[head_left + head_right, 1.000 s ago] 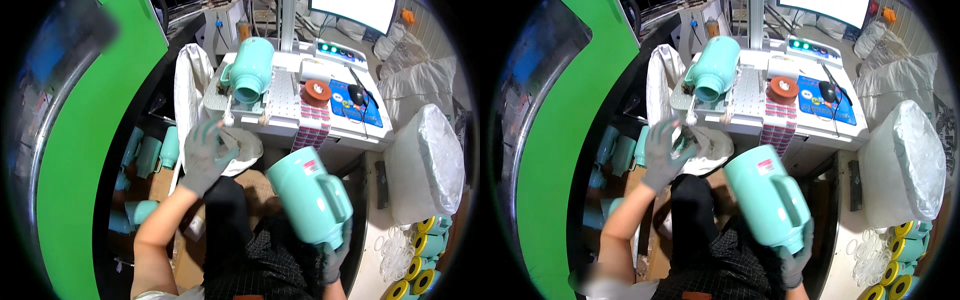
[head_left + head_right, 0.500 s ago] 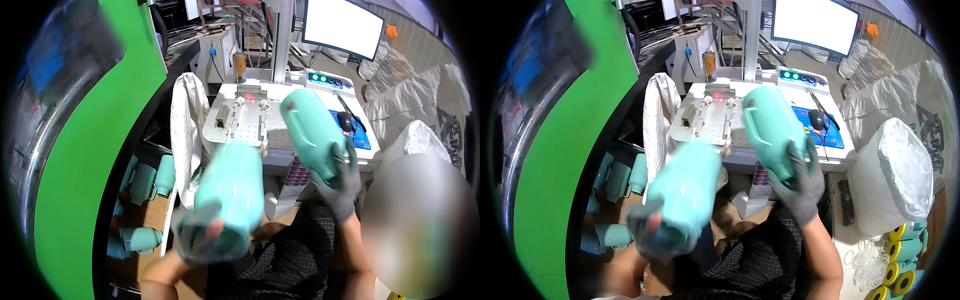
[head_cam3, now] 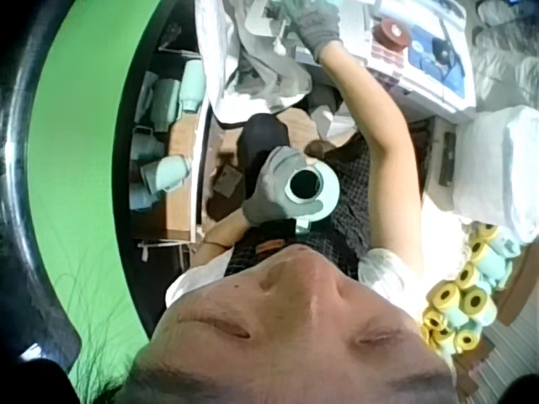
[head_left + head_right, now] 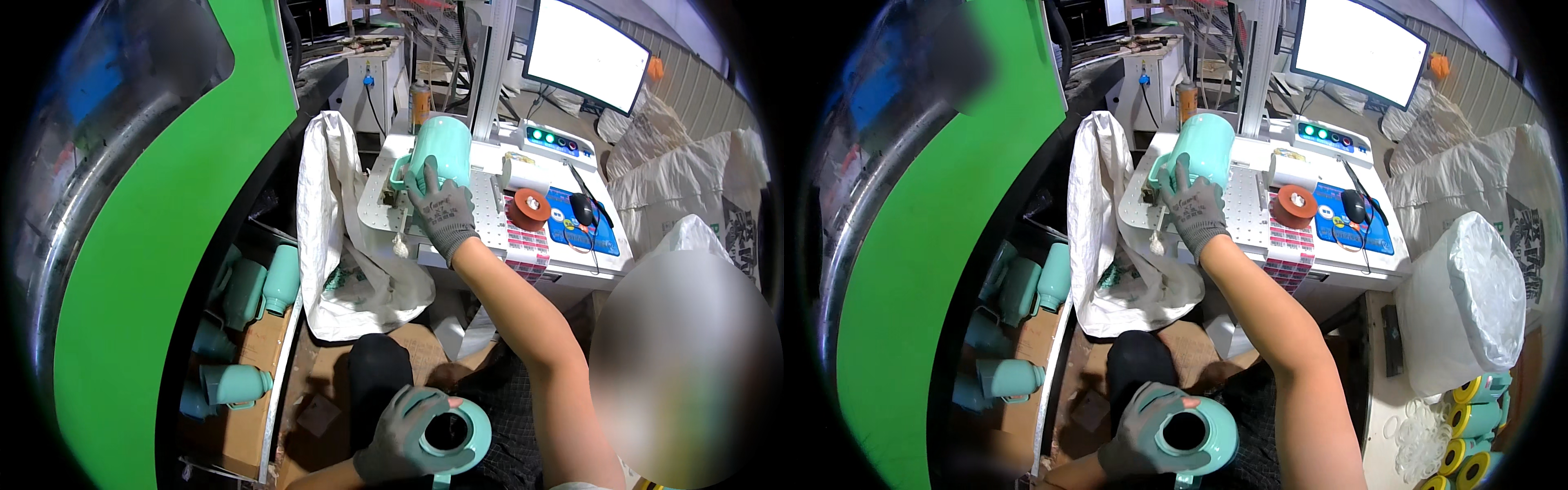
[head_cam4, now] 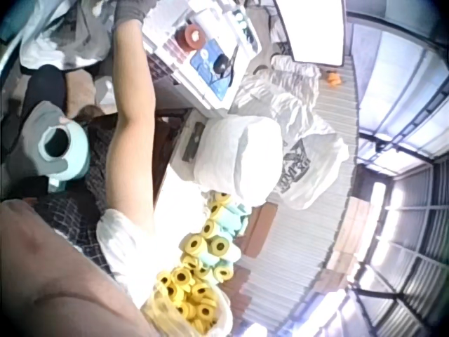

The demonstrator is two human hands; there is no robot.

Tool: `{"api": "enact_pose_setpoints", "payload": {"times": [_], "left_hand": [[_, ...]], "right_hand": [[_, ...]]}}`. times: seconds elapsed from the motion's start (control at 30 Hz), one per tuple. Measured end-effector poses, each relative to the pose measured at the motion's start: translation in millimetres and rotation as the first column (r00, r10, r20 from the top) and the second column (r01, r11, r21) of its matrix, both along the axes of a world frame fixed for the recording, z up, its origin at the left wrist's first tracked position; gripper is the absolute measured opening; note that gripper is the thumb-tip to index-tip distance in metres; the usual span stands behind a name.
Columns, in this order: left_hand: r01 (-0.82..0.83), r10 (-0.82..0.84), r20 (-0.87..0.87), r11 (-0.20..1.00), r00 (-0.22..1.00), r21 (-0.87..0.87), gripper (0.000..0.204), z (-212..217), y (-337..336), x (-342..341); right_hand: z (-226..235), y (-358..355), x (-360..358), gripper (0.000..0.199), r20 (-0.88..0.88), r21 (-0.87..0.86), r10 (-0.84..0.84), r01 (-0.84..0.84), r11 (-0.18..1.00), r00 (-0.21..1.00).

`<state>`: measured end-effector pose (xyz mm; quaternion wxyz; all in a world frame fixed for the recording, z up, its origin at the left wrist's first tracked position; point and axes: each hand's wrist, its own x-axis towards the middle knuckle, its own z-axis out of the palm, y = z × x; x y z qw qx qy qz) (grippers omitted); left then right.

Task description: The person sits on the floor and repeatedly assembles teal plastic containers by inserting clear plastic rings into the necks and screwing on yellow lids. The person handles the containers one at a time, placing the finished units into a white bag.

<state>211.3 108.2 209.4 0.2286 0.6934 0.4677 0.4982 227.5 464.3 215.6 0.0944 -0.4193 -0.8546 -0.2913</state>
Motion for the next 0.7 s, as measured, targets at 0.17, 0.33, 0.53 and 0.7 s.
{"api": "enact_pose_setpoints", "payload": {"times": [0.17, 0.33, 0.53, 0.7], "left_hand": [[0.052, -0.057, -0.050, 0.993, 0.997, -0.104, 0.068, -7.5, 3.7, -10.7], [0.150, -0.148, 0.038, 0.987, 0.988, -0.061, 0.075, -11.2, 20.9, 7.1], [0.233, -0.117, 0.301, 0.892, 0.946, -0.386, 0.069, -11.7, 21.0, 30.6], [0.289, -0.264, 0.119, 0.896, 0.957, -0.337, 0.071, -64.0, 47.0, -13.6]], "right_hand": [[13.5, -10.9, 1.2, 0.067, -0.016, -0.120, 0.046, -0.047, 0.992, 0.999], [-1.4, 5.0, 10.0, 0.059, -0.162, -0.025, -0.021, 0.018, 1.000, 0.987], [-6.0, -45.5, 57.6, 0.053, -0.368, -0.120, 0.225, -0.286, 0.951, 0.902], [-64.5, -182.8, 209.9, 0.058, -0.783, 0.180, 0.283, -0.234, 0.956, 0.554]]}}
